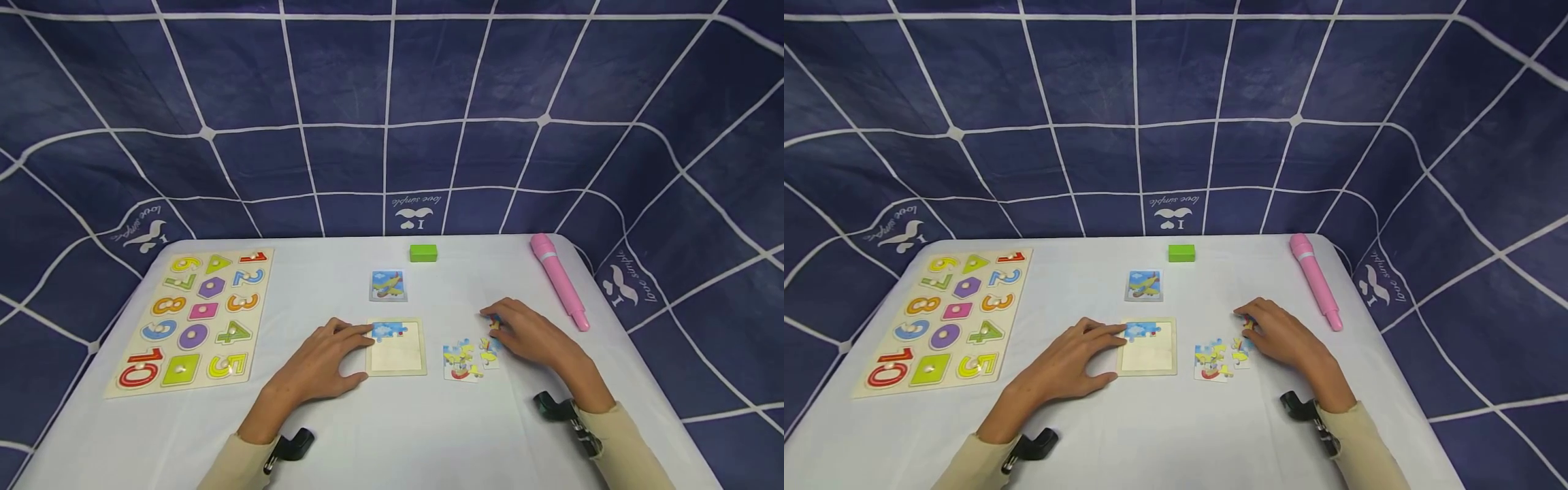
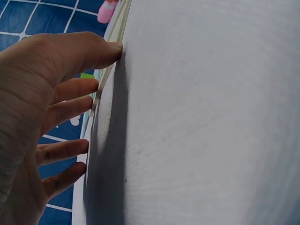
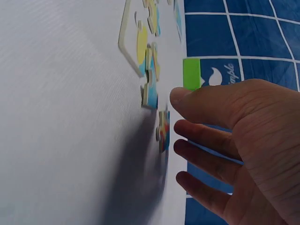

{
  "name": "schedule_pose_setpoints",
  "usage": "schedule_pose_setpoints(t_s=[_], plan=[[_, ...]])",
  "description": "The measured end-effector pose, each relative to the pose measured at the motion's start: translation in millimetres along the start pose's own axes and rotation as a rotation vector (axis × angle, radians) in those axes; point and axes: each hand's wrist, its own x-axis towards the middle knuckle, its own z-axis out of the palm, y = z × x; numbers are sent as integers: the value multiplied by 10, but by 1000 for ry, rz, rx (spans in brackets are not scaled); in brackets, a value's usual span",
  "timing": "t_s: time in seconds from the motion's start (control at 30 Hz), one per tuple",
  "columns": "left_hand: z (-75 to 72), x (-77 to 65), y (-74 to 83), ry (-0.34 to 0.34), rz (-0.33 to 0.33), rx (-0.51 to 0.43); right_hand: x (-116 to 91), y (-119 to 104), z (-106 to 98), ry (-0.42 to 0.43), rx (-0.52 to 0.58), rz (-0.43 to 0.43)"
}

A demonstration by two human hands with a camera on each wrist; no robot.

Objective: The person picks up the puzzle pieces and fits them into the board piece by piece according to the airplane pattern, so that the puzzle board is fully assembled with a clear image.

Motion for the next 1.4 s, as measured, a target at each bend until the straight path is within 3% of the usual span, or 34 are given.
schedule_pose_setpoints(t_s=[0.3, 0.93, 1.2, 1.4], plan=[[-1, -4, -14, 2, 7, 6, -37, 86, 14, 32, 22, -62], [16, -4, -7, -10, -8, 3, -44, 198, -8, 28, 37, -28], [20, -5, -8, -2, -1, -1, -21, 169, 24, 76, 20, -58], [18, -4, -9, -2, -1, -1, 29, 114, 54, 59, 29, -32]])
